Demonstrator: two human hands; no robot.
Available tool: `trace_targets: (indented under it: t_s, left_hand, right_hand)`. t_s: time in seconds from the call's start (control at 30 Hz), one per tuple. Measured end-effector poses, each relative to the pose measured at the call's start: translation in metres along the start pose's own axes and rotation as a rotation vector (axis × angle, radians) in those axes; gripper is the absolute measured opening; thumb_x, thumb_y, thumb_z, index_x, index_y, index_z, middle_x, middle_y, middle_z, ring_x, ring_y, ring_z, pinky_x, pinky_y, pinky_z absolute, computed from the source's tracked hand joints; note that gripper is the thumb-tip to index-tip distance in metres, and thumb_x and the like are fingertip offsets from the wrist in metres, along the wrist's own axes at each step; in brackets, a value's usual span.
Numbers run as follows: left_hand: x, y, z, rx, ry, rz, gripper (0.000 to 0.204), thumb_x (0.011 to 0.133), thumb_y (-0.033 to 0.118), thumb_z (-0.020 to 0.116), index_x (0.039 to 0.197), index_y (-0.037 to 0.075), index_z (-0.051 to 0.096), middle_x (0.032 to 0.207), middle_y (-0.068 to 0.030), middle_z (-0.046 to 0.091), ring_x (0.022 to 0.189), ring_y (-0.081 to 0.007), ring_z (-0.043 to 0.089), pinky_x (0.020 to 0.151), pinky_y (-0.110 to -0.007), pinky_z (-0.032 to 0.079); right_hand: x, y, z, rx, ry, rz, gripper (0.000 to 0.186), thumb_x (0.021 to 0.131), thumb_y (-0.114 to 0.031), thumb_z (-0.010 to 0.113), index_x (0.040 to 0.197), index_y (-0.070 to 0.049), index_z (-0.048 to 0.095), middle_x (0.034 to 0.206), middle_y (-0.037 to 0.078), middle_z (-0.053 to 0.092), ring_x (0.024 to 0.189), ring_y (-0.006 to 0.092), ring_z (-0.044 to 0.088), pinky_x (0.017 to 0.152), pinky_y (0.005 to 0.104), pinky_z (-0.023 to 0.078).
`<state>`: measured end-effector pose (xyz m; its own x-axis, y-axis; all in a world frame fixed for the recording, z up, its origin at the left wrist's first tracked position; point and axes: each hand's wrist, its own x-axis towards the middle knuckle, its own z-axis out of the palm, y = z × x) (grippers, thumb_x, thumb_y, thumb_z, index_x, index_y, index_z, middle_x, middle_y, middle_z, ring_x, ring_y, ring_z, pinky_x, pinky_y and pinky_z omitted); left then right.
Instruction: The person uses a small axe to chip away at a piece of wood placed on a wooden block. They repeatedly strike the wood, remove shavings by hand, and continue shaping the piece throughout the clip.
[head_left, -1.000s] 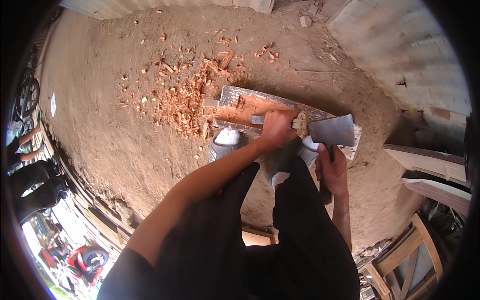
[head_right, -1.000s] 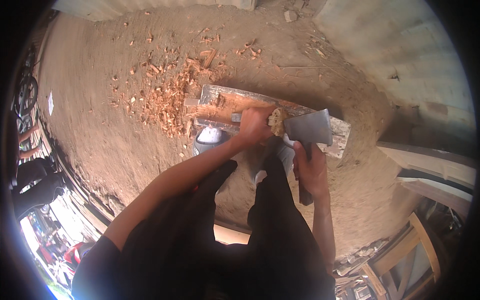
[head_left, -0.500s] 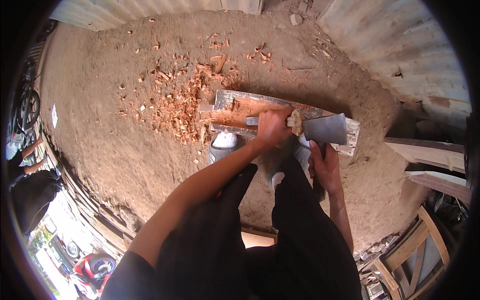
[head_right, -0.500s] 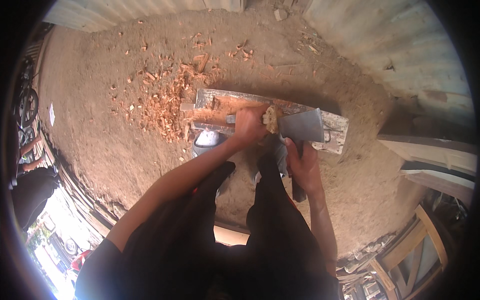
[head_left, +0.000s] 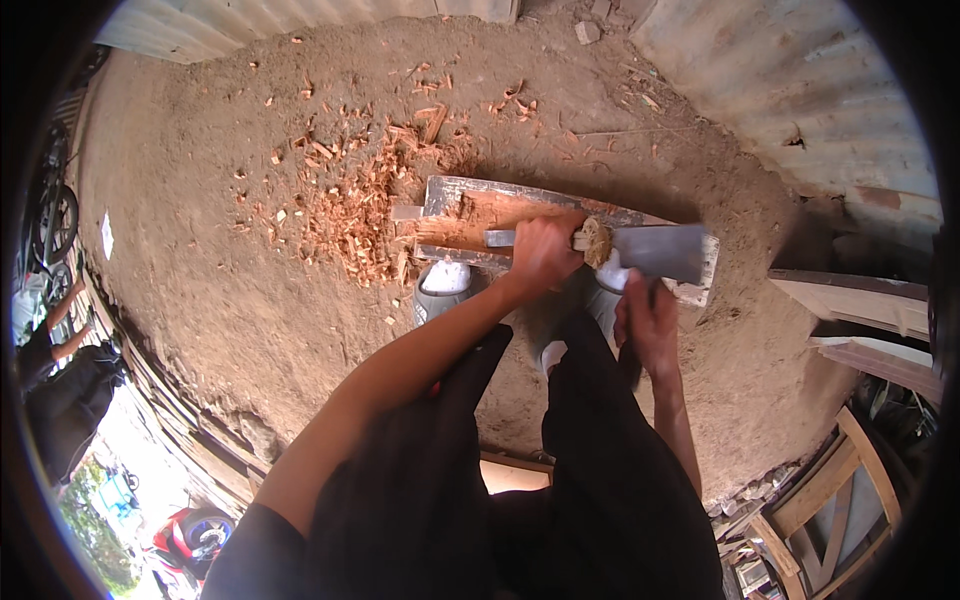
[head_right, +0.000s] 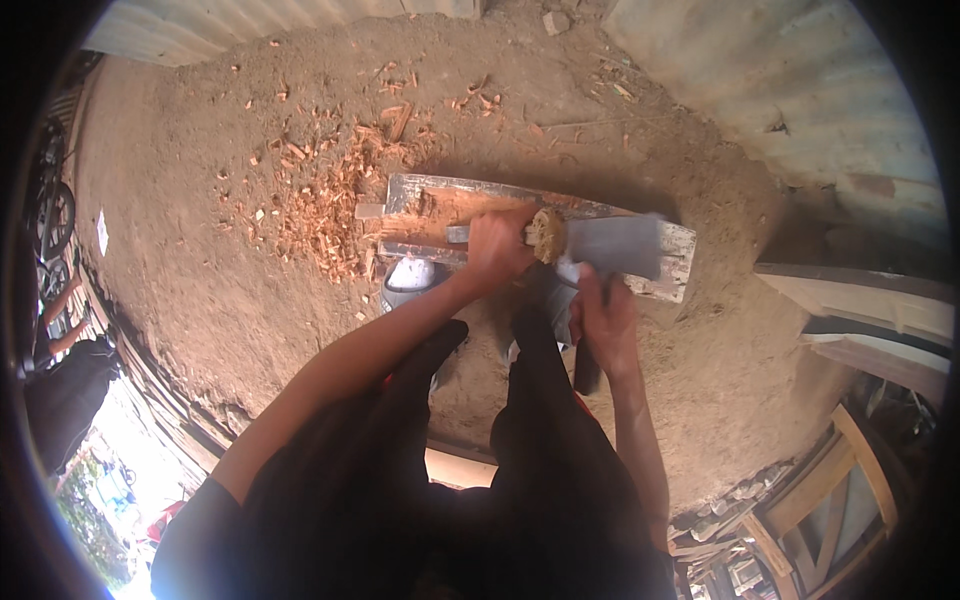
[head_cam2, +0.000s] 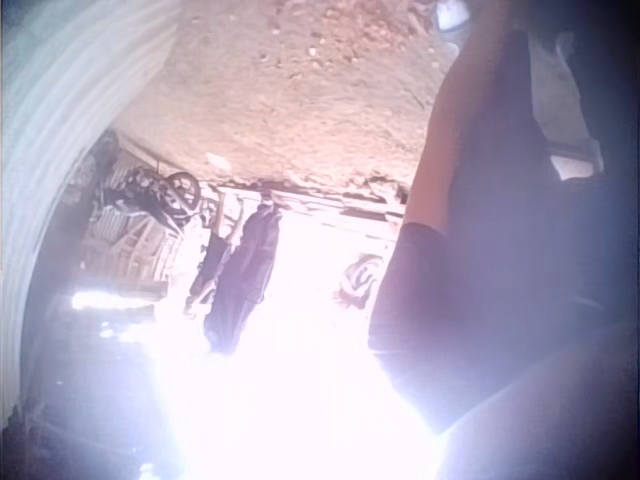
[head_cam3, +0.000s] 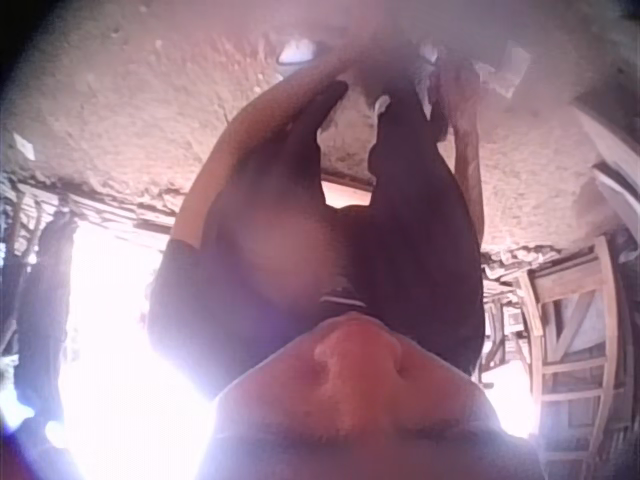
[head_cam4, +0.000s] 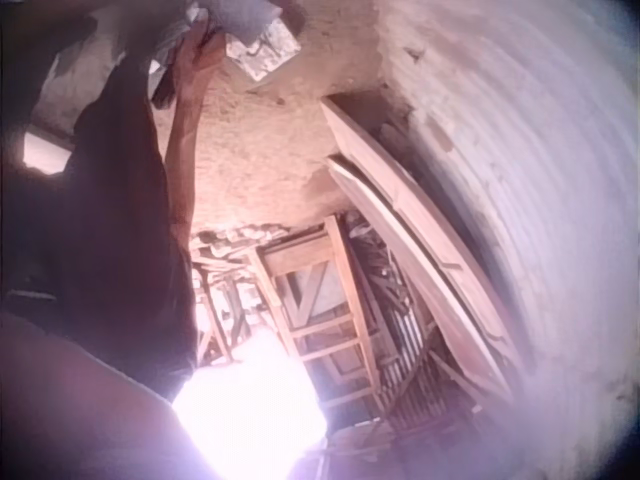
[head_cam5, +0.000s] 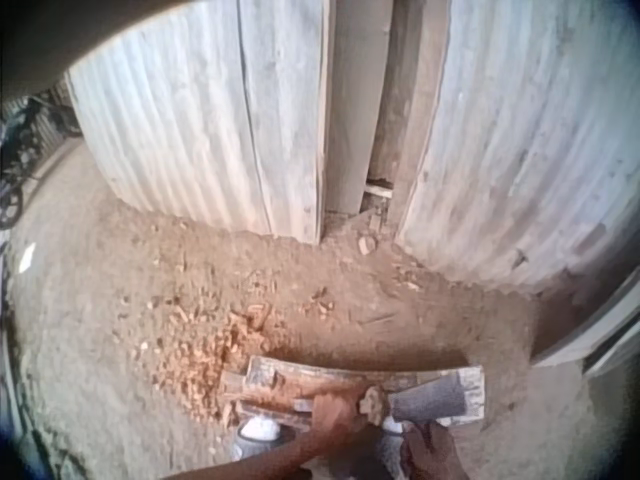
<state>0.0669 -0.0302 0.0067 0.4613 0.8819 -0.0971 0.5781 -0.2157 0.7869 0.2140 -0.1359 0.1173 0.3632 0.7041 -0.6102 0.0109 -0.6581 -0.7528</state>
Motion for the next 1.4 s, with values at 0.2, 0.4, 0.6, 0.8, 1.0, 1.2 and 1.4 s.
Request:
trace_targets:
  t_s: [0.2, 0.4, 0.6, 0.8, 1.0, 1.2, 1.4]
  left_hand:
    - [-0.006, -0.007, 0.002, -0.059, 0.056, 0.052, 0.029, 0.074, 0.028, 0.077, 0.100, 0.017, 0.072, 0.081, -0.0116, 0.073, 0.075, -0.0375, 0.071, 0.064, -0.050, 0.050]
    - [-0.006, -0.005, 0.000, -0.094, 0.080, 0.061, 0.029, 0.074, 0.025, 0.076, 0.101, 0.017, 0.073, 0.078, -0.0131, 0.072, 0.073, -0.0376, 0.071, 0.063, -0.050, 0.051]
    - [-0.003, -0.003, -0.007, -0.060, 0.058, 0.019, 0.029, 0.072, 0.019, 0.074, 0.101, 0.017, 0.072, 0.078, -0.0144, 0.072, 0.074, -0.0385, 0.071, 0.065, -0.052, 0.052]
    - [-0.002, -0.004, -0.010, -0.023, 0.000, -0.027, 0.030, 0.071, 0.020, 0.074, 0.100, 0.017, 0.073, 0.079, -0.0151, 0.073, 0.076, -0.0388, 0.070, 0.067, -0.052, 0.053]
    - [-0.004, -0.006, -0.010, -0.106, 0.087, 0.034, 0.025, 0.073, 0.021, 0.073, 0.097, 0.016, 0.071, 0.078, -0.0154, 0.072, 0.075, -0.0390, 0.070, 0.065, -0.052, 0.052]
    - [-0.002, -0.001, -0.013, -0.025, 0.033, -0.029, 0.022, 0.073, 0.020, 0.073, 0.094, 0.014, 0.069, 0.079, -0.0153, 0.072, 0.076, -0.0396, 0.070, 0.065, -0.052, 0.051]
    - [-0.001, -0.002, -0.011, -0.023, 0.016, -0.035, 0.023, 0.072, 0.019, 0.072, 0.093, 0.014, 0.068, 0.079, -0.0151, 0.072, 0.078, -0.0404, 0.070, 0.067, -0.053, 0.051]
  right_hand:
    - [-0.004, -0.018, -0.004, -0.016, -0.041, -0.019, 0.038, 0.108, -0.037, 0.055, 0.093, -0.002, 0.053, 0.062, 0.003, 0.050, 0.045, 0.0117, 0.051, 0.041, 0.0286, 0.042]
    - [-0.005, -0.019, -0.001, -0.135, -0.107, 0.017, 0.037, 0.107, -0.036, 0.057, 0.095, -0.001, 0.054, 0.064, 0.003, 0.052, 0.047, 0.0120, 0.051, 0.041, 0.0297, 0.041]
    - [0.000, -0.003, 0.006, -0.108, -0.038, -0.019, 0.037, 0.107, -0.037, 0.057, 0.095, -0.002, 0.055, 0.064, 0.003, 0.052, 0.046, 0.0110, 0.051, 0.041, 0.0289, 0.042]
    - [0.000, -0.010, 0.008, -0.020, 0.092, -0.015, 0.036, 0.107, -0.036, 0.057, 0.095, -0.003, 0.055, 0.063, 0.002, 0.052, 0.046, 0.0113, 0.051, 0.041, 0.0287, 0.041]
    - [-0.005, -0.031, -0.005, -0.126, -0.049, -0.009, 0.040, 0.107, -0.039, 0.056, 0.091, -0.003, 0.053, 0.060, 0.002, 0.051, 0.044, 0.0117, 0.051, 0.041, 0.0288, 0.041]
    - [0.002, -0.025, 0.005, -0.258, -0.107, -0.057, 0.040, 0.108, -0.039, 0.055, 0.090, -0.003, 0.053, 0.063, 0.003, 0.053, 0.046, 0.0121, 0.051, 0.042, 0.0286, 0.042]
    - [0.003, -0.011, 0.008, -0.072, -0.011, -0.018, 0.040, 0.107, -0.037, 0.058, 0.095, 0.001, 0.056, 0.062, 0.004, 0.054, 0.047, 0.0132, 0.054, 0.044, 0.0305, 0.043]
